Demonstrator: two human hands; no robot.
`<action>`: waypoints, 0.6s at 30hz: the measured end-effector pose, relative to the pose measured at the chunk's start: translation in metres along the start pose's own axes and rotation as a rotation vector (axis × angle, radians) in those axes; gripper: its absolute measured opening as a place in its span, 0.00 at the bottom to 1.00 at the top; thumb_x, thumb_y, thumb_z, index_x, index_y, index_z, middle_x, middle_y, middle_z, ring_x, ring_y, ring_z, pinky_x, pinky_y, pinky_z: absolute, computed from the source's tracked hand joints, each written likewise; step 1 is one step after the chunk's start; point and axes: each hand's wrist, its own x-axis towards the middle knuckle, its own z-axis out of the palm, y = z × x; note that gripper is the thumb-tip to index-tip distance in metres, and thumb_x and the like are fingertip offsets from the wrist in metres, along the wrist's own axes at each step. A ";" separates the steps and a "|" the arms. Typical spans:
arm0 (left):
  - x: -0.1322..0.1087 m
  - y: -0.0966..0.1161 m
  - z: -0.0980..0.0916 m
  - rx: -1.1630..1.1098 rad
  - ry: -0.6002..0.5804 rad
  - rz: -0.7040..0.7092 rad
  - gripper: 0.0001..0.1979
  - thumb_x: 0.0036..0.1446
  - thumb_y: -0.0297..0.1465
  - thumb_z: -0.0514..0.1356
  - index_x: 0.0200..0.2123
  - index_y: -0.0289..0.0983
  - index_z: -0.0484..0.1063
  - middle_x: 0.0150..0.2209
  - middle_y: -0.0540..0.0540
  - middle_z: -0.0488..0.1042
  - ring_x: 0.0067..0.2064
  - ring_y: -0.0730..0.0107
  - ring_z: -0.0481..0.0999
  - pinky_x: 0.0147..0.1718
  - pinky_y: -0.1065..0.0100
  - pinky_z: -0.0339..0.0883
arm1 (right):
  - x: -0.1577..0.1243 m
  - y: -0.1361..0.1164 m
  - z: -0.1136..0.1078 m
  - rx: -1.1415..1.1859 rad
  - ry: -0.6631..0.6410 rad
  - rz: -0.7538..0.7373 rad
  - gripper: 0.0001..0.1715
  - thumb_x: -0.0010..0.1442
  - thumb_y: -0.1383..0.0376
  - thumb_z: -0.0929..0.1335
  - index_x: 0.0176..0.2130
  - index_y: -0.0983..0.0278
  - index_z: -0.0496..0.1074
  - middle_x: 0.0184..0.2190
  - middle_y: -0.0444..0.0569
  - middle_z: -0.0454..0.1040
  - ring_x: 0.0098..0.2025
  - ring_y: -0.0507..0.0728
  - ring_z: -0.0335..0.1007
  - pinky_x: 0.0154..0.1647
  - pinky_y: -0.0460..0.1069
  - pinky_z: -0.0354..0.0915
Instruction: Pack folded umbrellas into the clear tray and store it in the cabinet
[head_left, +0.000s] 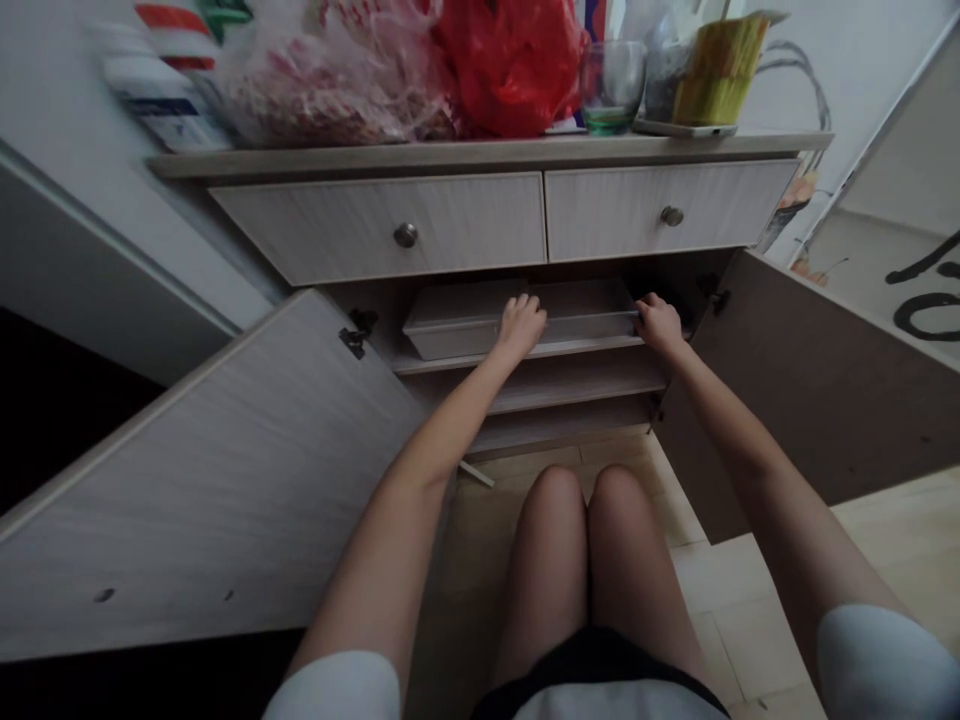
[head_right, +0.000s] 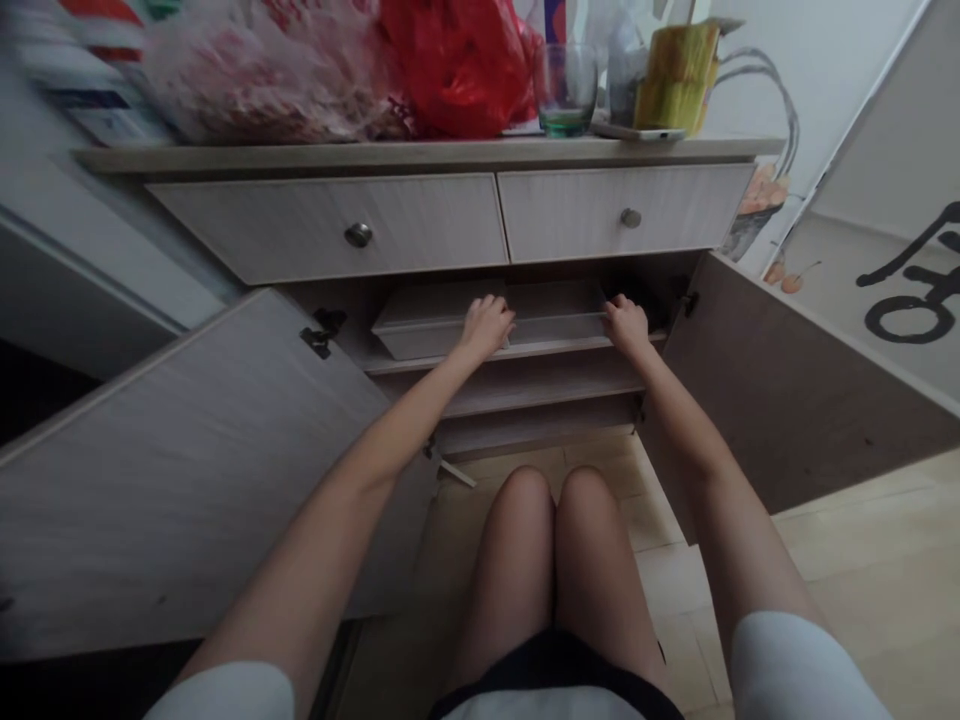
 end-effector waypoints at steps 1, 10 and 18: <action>0.011 -0.001 0.004 0.011 -0.024 -0.004 0.15 0.64 0.25 0.52 0.38 0.30 0.81 0.49 0.27 0.75 0.58 0.43 0.68 0.55 0.47 0.58 | 0.008 0.000 0.004 -0.037 -0.027 0.001 0.18 0.65 0.67 0.66 0.52 0.65 0.78 0.51 0.63 0.73 0.49 0.65 0.68 0.46 0.55 0.62; 0.046 -0.010 0.037 0.075 -0.131 -0.018 0.20 0.57 0.16 0.48 0.38 0.24 0.81 0.46 0.24 0.77 0.59 0.44 0.68 0.59 0.47 0.54 | 0.039 0.012 0.017 -0.159 -0.229 0.018 0.20 0.66 0.71 0.61 0.46 0.69 0.81 0.49 0.67 0.74 0.46 0.64 0.72 0.45 0.55 0.62; 0.043 -0.020 0.036 -0.032 -0.069 0.005 0.17 0.60 0.20 0.51 0.35 0.31 0.81 0.44 0.31 0.78 0.58 0.45 0.68 0.59 0.47 0.52 | 0.032 0.014 -0.002 -0.251 -0.196 0.040 0.22 0.69 0.69 0.58 0.50 0.71 0.78 0.50 0.67 0.74 0.43 0.62 0.74 0.37 0.51 0.61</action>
